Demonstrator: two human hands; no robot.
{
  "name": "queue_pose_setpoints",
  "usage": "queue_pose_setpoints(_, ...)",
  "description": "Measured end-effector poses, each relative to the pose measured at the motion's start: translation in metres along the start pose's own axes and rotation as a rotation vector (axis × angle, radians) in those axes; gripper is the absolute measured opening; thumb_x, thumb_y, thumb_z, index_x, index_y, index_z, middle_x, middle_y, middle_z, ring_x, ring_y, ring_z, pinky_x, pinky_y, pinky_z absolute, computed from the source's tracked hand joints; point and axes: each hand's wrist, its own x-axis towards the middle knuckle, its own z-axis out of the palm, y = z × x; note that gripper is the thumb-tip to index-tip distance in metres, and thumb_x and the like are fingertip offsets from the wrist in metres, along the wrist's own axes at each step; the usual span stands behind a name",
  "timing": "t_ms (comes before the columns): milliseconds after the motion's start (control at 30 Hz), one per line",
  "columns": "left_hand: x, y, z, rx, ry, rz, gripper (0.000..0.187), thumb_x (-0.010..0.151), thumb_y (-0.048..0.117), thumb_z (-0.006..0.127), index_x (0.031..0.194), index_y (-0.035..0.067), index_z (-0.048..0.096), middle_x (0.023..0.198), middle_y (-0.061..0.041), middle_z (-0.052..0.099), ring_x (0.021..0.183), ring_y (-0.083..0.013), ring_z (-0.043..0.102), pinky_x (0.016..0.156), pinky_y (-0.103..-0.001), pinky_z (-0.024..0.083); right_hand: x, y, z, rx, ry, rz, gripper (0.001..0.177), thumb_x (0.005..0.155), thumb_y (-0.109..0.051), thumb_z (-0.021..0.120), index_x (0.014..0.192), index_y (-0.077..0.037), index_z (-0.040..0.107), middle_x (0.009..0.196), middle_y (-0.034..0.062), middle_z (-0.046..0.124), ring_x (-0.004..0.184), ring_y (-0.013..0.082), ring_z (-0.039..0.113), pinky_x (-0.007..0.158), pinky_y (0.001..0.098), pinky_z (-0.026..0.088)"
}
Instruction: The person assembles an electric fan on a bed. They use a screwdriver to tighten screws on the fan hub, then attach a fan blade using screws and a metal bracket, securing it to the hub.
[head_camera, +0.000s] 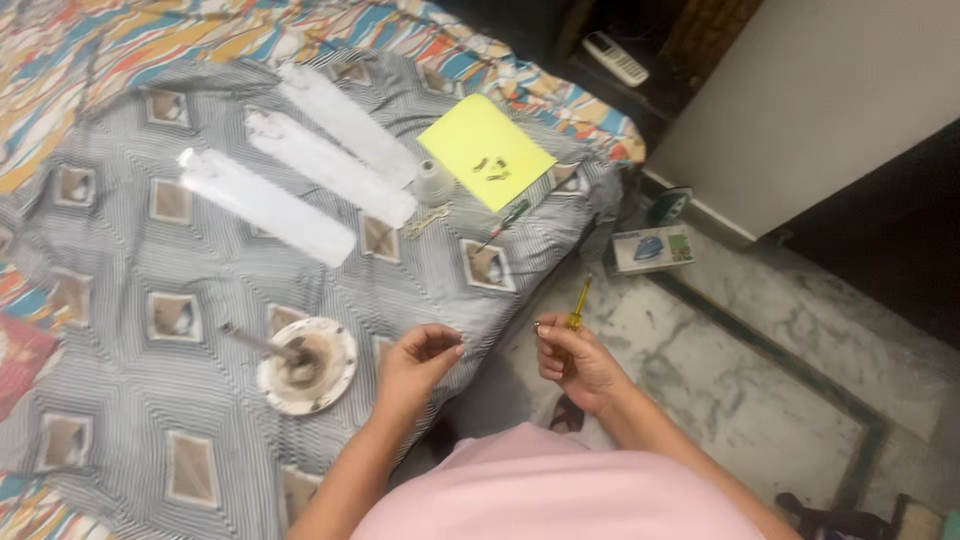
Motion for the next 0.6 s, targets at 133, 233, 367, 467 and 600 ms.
queue_pose_setpoints(133,0.029,-0.003,0.072,0.136,-0.034,0.005,0.02,0.082,0.004,0.078,0.102,0.004,0.073,0.095,-0.002,0.077,0.088,-0.0095,0.072,0.08,-0.024,0.057,-0.017,-0.054,-0.057,-0.031,0.091,-0.044,0.02,0.088,-0.013,0.071,0.104,-0.009,0.06,0.069,-0.0019,0.046,0.053,0.0081,0.037,0.047,0.0252,0.031)
queue_pose_setpoints(233,0.047,-0.002,0.117,0.232,-0.041,-0.002,0.019,0.083,0.006,0.079,0.101,0.003,0.075,0.094,-0.003,0.077,0.086,-0.0106,0.071,0.078,-0.025,0.056,-0.024,-0.091,-0.098,-0.008,0.148,-0.093,0.02,0.088,-0.012,0.071,0.104,-0.011,0.059,0.068,-0.0024,0.046,0.053,0.0081,0.038,0.046,0.0253,0.03)
queue_pose_setpoints(367,0.075,0.006,0.166,0.251,-0.041,0.045,0.022,0.081,0.008,0.081,0.101,0.003,0.074,0.094,-0.003,0.077,0.086,-0.0115,0.072,0.079,-0.026,0.057,-0.021,-0.129,-0.142,-0.015,0.153,-0.121,0.02,0.088,-0.011,0.072,0.104,-0.011,0.058,0.067,-0.0036,0.045,0.052,0.0075,0.037,0.046,0.0249,0.029)
queue_pose_setpoints(467,0.093,0.013,0.192,0.341,0.051,0.011,0.022,0.081,0.01,0.081,0.101,0.004,0.075,0.093,-0.003,0.078,0.086,-0.0116,0.073,0.08,-0.026,0.057,-0.01,-0.154,-0.165,-0.078,0.142,-0.097,0.021,0.087,-0.011,0.072,0.104,-0.01,0.06,0.065,-0.0048,0.042,0.051,0.0072,0.035,0.045,0.0247,0.028)
queue_pose_setpoints(600,0.117,0.023,0.2,0.418,0.143,-0.099,0.021,0.081,0.012,0.081,0.101,0.005,0.078,0.093,-0.005,0.079,0.087,-0.0123,0.073,0.081,-0.026,0.057,0.023,-0.167,-0.169,-0.148,0.11,-0.047,0.022,0.089,-0.011,0.074,0.106,-0.007,0.06,0.067,-0.0055,0.042,0.051,0.0062,0.033,0.045,0.0247,0.027)
